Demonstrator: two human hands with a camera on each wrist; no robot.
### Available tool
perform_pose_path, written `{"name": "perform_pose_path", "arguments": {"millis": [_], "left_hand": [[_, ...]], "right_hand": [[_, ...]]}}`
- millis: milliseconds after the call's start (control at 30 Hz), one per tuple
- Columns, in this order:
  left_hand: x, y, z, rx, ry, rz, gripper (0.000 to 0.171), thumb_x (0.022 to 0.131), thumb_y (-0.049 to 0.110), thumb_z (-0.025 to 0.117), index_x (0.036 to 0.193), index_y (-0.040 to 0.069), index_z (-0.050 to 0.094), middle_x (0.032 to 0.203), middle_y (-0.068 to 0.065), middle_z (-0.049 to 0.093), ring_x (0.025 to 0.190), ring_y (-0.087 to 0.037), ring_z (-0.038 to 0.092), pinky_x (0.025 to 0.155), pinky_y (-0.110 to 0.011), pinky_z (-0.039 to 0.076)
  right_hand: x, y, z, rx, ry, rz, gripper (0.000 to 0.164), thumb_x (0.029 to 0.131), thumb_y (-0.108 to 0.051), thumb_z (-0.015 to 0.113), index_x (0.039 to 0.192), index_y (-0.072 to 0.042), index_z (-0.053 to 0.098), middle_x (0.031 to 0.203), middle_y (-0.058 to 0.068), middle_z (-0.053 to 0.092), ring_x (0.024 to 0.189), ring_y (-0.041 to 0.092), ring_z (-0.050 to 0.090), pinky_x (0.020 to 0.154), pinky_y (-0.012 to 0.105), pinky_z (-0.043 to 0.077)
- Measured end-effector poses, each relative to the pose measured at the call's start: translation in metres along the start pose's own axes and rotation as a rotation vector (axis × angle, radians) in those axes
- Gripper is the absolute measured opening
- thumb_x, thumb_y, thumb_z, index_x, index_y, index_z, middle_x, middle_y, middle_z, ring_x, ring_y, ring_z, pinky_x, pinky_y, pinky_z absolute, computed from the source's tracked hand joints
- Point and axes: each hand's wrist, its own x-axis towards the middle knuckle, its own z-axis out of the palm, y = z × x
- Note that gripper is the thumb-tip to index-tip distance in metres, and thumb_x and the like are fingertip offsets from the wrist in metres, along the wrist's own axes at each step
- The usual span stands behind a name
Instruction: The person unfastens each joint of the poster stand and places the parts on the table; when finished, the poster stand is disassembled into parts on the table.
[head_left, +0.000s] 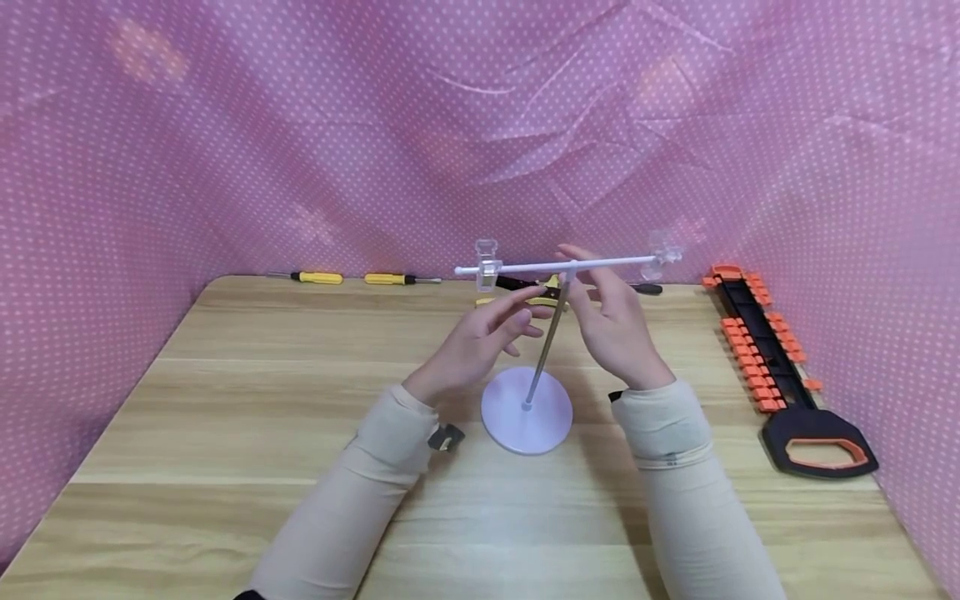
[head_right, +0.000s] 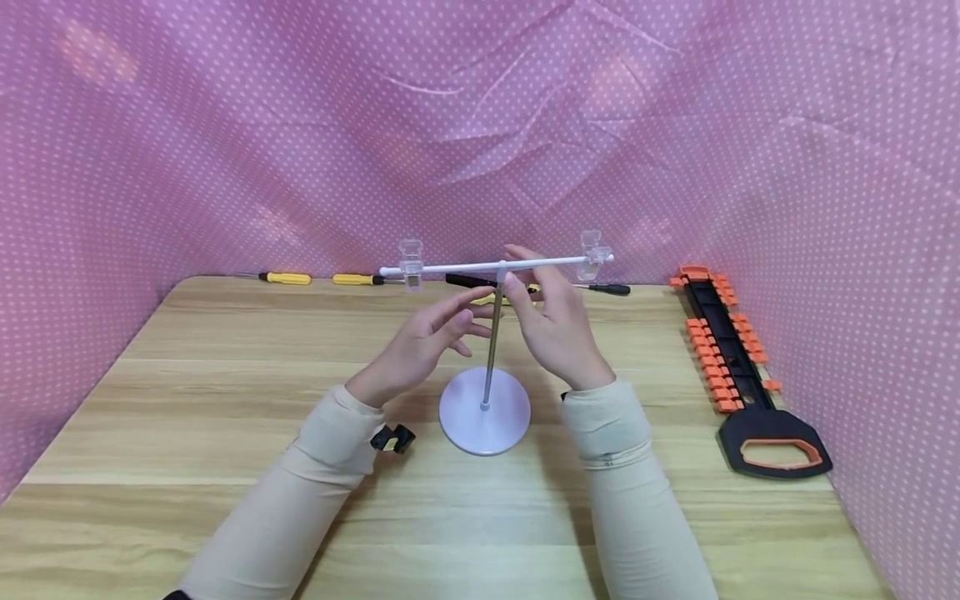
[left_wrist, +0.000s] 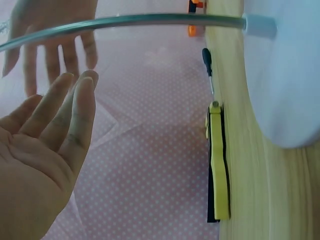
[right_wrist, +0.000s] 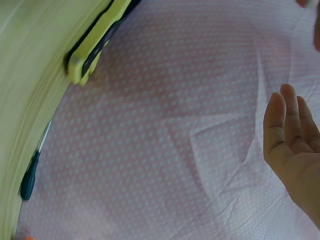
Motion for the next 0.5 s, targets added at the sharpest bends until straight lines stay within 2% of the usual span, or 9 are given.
{"name": "perform_pose_path", "arguments": {"millis": [133,233,367,467,500], "left_hand": [[-0.001,0.0,0.004,-0.022,-0.021,-0.02,0.056,0.114,0.048,0.042,0.161,0.018,0.045,0.146,-0.009,0.065,0.125,-0.026,0.07,0.094,-0.047,0.063],[0.0,0.001,0.007,-0.049,-0.038,-0.024,0.048,0.116,0.038,0.043,0.158,0.015,0.049,0.146,-0.011,0.066,0.125,-0.026,0.069,0.094,-0.04,0.064],[0.0,0.001,0.01,-0.066,-0.06,-0.02,0.042,0.116,0.029,0.044,0.154,0.012,0.053,0.143,-0.011,0.067,0.125,-0.025,0.068,0.096,-0.045,0.063],[0.0,0.001,0.011,-0.06,-0.069,-0.015,0.041,0.116,0.029,0.044,0.151,0.011,0.055,0.14,-0.009,0.069,0.122,-0.023,0.069,0.094,-0.047,0.062],[0.0,0.002,0.011,-0.067,-0.073,-0.014,0.041,0.116,0.028,0.044,0.15,0.01,0.055,0.14,-0.009,0.069,0.122,-0.022,0.069,0.093,-0.046,0.062]], "right_hand": [[0.002,-0.007,0.002,0.122,-0.028,-0.025,0.043,0.115,-0.03,0.046,0.156,-0.02,0.051,0.154,0.007,0.06,0.141,0.029,0.057,0.119,0.057,0.043],[0.006,-0.012,0.002,0.191,-0.059,-0.04,0.043,0.116,-0.03,0.043,0.156,-0.017,0.051,0.152,0.01,0.06,0.137,0.023,0.058,0.116,0.047,0.046],[0.014,-0.02,0.001,0.329,-0.117,-0.074,0.044,0.116,-0.027,0.04,0.155,-0.01,0.051,0.149,0.015,0.061,0.129,0.027,0.061,0.102,0.035,0.053],[0.022,-0.024,0.0,0.508,-0.169,-0.108,0.045,0.115,-0.028,0.041,0.152,-0.006,0.053,0.143,0.013,0.066,0.129,0.031,0.064,0.102,0.036,0.055],[0.024,-0.025,0.0,0.557,-0.187,-0.116,0.044,0.115,-0.031,0.041,0.15,-0.007,0.055,0.141,0.011,0.067,0.127,0.028,0.066,0.103,0.037,0.055]]}}
